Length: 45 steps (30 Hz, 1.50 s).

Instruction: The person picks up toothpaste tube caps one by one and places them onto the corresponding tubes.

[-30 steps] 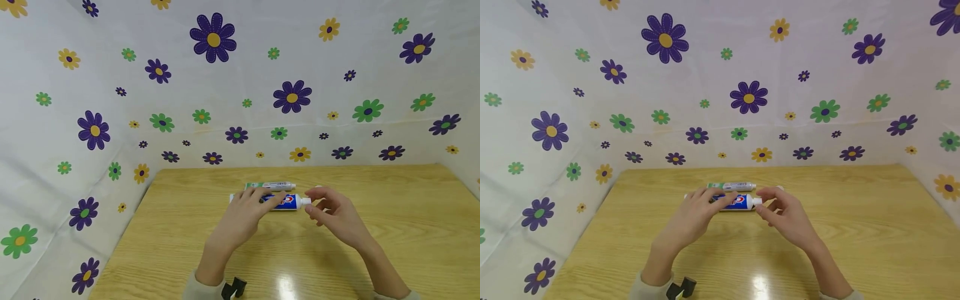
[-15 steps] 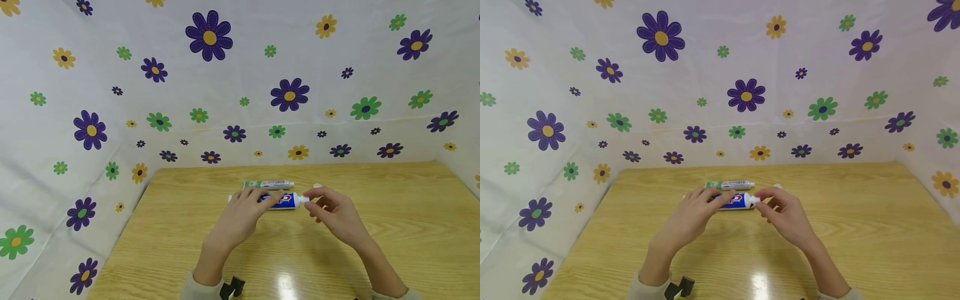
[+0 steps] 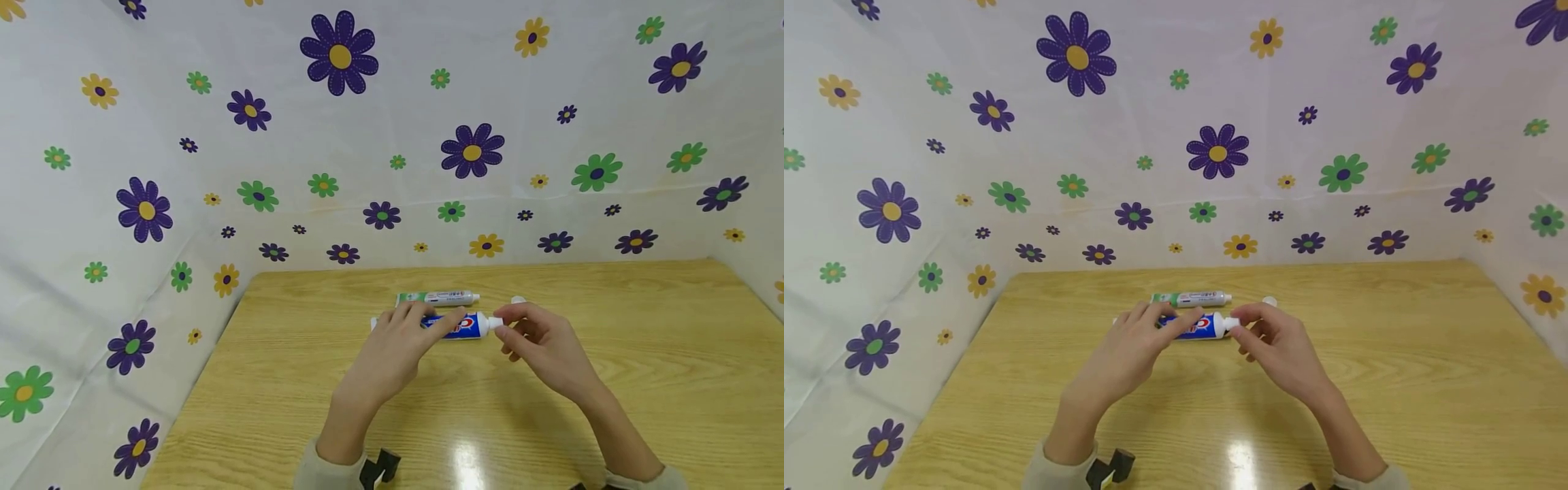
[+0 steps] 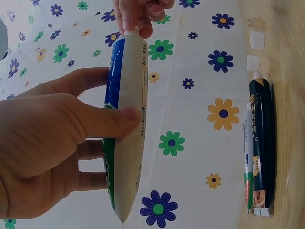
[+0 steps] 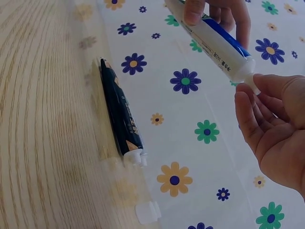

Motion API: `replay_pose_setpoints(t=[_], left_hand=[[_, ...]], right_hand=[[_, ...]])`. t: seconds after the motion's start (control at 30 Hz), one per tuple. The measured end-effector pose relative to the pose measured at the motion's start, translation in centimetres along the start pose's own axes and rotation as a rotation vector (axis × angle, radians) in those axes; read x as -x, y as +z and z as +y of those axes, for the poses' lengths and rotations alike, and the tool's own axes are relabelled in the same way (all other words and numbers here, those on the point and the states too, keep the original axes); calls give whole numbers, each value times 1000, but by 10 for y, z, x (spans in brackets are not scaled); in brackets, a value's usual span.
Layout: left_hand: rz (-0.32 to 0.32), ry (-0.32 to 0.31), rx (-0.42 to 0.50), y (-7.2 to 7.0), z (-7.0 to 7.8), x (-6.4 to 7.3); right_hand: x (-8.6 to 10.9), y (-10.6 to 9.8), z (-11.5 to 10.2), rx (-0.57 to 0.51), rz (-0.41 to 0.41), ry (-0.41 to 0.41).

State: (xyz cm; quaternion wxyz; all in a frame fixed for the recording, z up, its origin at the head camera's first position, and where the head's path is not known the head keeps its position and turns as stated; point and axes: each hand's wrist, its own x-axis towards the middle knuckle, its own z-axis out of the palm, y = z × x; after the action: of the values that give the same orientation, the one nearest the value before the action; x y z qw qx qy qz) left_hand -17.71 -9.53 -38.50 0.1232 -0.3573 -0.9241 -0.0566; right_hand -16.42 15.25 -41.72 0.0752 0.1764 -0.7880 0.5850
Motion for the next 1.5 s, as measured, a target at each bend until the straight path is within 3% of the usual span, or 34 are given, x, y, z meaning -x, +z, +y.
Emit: replay_pose_setpoints(t=[0.33,0.83,1.5], left_hand=[[26,17,29,2,-1,-2],[-14,31,-18,-1,1,-2],[31,57,-45,-6,3,2]], right_hand=[[0,-1,2,0,-9,-22],[-2,2,1,78,22,0],[3,3,-1,151,34,-33]])
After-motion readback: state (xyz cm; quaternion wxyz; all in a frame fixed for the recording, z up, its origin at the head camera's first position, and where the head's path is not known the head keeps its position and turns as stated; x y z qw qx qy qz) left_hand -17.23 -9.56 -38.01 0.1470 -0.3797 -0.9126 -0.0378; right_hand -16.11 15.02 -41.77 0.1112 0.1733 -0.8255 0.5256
